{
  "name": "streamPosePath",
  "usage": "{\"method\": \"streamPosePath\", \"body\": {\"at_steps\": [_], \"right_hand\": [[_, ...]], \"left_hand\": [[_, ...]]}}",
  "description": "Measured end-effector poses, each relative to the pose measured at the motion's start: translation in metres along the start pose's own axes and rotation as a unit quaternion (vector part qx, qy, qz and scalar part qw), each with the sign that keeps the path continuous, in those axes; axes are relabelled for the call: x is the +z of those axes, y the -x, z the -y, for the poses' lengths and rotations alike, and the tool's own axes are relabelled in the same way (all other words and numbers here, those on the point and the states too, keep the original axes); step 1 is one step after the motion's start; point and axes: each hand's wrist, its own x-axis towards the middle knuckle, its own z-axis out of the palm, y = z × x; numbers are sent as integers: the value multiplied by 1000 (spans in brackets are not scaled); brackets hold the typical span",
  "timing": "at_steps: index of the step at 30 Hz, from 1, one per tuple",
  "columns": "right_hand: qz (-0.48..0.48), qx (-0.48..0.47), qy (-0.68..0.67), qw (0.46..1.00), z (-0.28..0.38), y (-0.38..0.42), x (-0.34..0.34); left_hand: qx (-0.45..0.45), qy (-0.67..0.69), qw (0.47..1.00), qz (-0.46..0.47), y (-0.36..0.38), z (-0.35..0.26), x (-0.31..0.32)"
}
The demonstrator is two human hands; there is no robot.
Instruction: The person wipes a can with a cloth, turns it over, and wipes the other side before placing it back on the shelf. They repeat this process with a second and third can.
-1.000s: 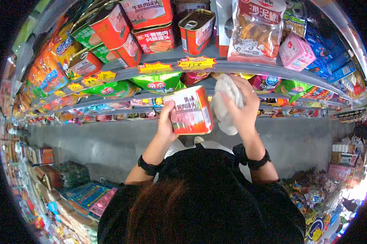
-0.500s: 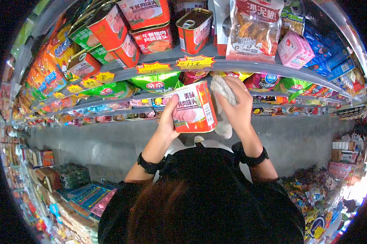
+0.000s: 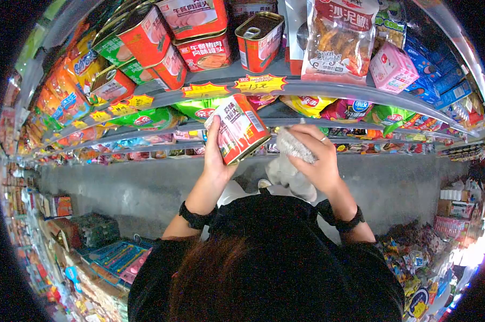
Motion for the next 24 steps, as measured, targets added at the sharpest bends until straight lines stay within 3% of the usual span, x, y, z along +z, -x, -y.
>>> {"method": "streamPosePath", "body": {"at_steps": [2, 3, 6, 9, 12, 16, 18, 20, 21, 24], "right_hand": [[-143, -11, 107, 984, 8, 0, 11], [-180, -95, 139, 969, 2, 6, 24], [-94, -269, 341, 896, 12, 16, 47], [-126, -329, 327, 877, -4, 14, 60], [-159, -286, 356, 875, -9, 11, 46], [-217, -212, 351, 886, -8, 1, 35], [-241, -231, 340, 879, -12, 1, 40], [-194, -197, 325, 904, -11, 8, 48], [-162, -222, 333, 902, -15, 12, 54], [-78, -276, 325, 901, -12, 21, 67]], "left_hand": [[0, -8, 1000, -9, 1, 4, 3], [-11, -16, 1000, -7, 1, 7, 4], [-33, -35, 997, 67, 1, 14, 14], [-70, -24, 993, 90, 8, 18, 27], [-63, -10, 997, 36, 9, 20, 25], [-76, 23, 995, 53, 7, 18, 14], [-54, 11, 997, 53, 11, 16, 17], [-53, -18, 997, 59, 15, 7, 24], [-34, -28, 999, 14, 14, 8, 25], [-54, -22, 998, 14, 11, 6, 23]]}}
